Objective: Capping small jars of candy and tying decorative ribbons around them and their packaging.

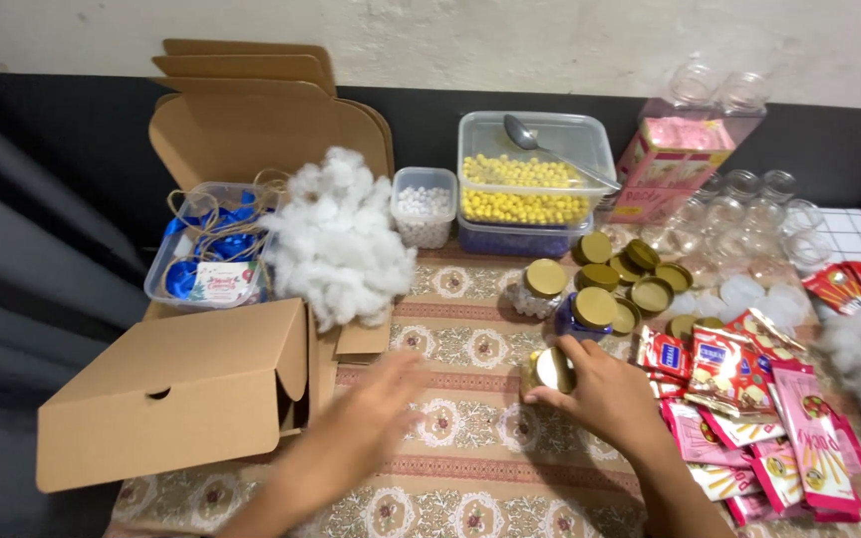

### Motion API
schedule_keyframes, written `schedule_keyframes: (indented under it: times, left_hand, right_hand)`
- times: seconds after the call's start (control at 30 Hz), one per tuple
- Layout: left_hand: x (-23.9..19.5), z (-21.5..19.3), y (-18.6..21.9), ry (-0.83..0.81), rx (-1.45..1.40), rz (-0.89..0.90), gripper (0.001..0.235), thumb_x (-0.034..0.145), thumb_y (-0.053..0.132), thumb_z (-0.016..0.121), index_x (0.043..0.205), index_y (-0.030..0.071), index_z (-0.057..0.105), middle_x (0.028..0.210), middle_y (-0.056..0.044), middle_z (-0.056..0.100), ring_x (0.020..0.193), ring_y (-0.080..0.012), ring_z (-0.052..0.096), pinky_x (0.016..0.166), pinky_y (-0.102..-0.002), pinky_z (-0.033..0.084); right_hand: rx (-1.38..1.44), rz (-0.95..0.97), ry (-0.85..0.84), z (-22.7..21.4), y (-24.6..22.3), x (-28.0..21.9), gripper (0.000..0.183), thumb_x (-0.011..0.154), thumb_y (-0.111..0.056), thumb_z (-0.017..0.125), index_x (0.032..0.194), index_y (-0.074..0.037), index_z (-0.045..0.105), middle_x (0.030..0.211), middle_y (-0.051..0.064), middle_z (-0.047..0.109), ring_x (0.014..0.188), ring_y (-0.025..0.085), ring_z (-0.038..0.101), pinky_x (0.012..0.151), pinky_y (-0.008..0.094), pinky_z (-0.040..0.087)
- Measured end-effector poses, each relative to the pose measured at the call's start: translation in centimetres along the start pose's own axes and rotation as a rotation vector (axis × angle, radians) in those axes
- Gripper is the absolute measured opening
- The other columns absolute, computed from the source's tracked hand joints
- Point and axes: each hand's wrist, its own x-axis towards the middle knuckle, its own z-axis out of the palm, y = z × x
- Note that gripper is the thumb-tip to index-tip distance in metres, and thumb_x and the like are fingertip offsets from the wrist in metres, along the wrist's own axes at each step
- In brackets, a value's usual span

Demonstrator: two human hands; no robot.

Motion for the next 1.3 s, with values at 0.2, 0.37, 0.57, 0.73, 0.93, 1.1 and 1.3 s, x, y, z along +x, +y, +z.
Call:
schedule_keyframes:
  times: [0.2, 0.37, 0.57, 0.73, 0.93, 1.1, 1.3]
  left_hand:
    - [-2.6, -12.2, -5.5, 0.402, 0.204, -0.29, 0.031, 0.095, 0.021, 0.051, 0.121, 0.015, 0.066, 0.123, -0.005, 0.068, 0.109, -0.0259, 0.065, 0.093, -0.043, 0.046]
    - [3.9, -18.5, -19.1, 0.153, 0.457, -0.396, 0.027, 0.093, 0.014, 0.056, 0.113, 0.011, 0.074, 0.117, -0.008, 0.075, 0.108, -0.0283, 0.069, 0.094, -0.041, 0.052]
    - [8.6, -18.9, -25.4, -0.06, 0.627, -0.567, 0.041, 0.096, 0.011, 0.047, 0.132, 0.014, 0.066, 0.134, -0.014, 0.065, 0.119, -0.033, 0.064, 0.093, -0.043, 0.056]
    - [11.3, -17.5, -29.0, 0.068, 0.727, -0.346, 0.048, 0.091, 0.008, 0.055, 0.139, 0.012, 0.057, 0.127, -0.011, 0.059, 0.116, -0.0369, 0.064, 0.084, -0.053, 0.059]
    - [13.6, -13.7, -33.6, 0.126, 0.79, -0.354, 0.061, 0.075, 0.021, 0.083, 0.124, 0.009, 0.048, 0.126, -0.016, 0.054, 0.106, -0.0408, 0.066, 0.074, -0.056, 0.058]
    - [13.0, -14.5, -33.5, 0.096, 0.949, -0.422, 0.032, 0.085, 0.0, 0.049, 0.104, 0.014, 0.072, 0.1, -0.009, 0.072, 0.09, -0.0345, 0.075, 0.07, -0.05, 0.06]
    - [8.4, -22.6, -20.3, 0.382, 0.381, -0.498, 0.029, 0.1, 0.005, 0.056, 0.122, 0.011, 0.075, 0.115, -0.018, 0.072, 0.084, -0.0316, 0.071, 0.075, -0.047, 0.061]
  right_hand:
    - [-0.05, 0.076, -0.04, 0.7, 1.7, 0.0, 0.086, 0.078, -0.08, 0.059, 0.144, -0.029, 0.04, 0.12, 0.004, 0.069, 0.094, 0.021, 0.074, 0.062, 0.029, 0.068]
    - [-0.022, 0.134, -0.054, -0.6, 1.1, -0.2, 0.086, 0.075, -0.08, 0.063, 0.141, -0.03, 0.043, 0.128, 0.001, 0.065, 0.098, 0.021, 0.074, 0.061, 0.032, 0.067]
    - [-0.021, 0.143, -0.047, -0.6, 1.3, 0.2, 0.08, 0.076, -0.079, 0.063, 0.136, -0.03, 0.045, 0.121, 0.0, 0.067, 0.094, 0.02, 0.074, 0.059, 0.032, 0.064]
    - [0.015, 0.142, -0.073, -0.9, 1.6, 0.7, 0.078, 0.075, -0.081, 0.063, 0.132, -0.03, 0.047, 0.117, 0.001, 0.068, 0.096, 0.022, 0.073, 0.069, 0.037, 0.062]
    - [-0.018, 0.126, -0.092, 0.0, 2.5, 1.6, 0.084, 0.072, -0.086, 0.061, 0.136, -0.034, 0.044, 0.116, -0.003, 0.069, 0.095, 0.018, 0.073, 0.07, 0.033, 0.064]
    - [0.015, 0.125, -0.109, -0.1, 2.5, 1.6, 0.086, 0.071, -0.086, 0.059, 0.138, -0.035, 0.043, 0.12, -0.003, 0.066, 0.098, 0.017, 0.072, 0.073, 0.032, 0.065]
    - [0.015, 0.142, -0.119, -0.6, 2.2, 1.6, 0.089, 0.071, -0.084, 0.062, 0.141, -0.035, 0.041, 0.123, -0.004, 0.066, 0.1, 0.018, 0.073, 0.075, 0.034, 0.066]
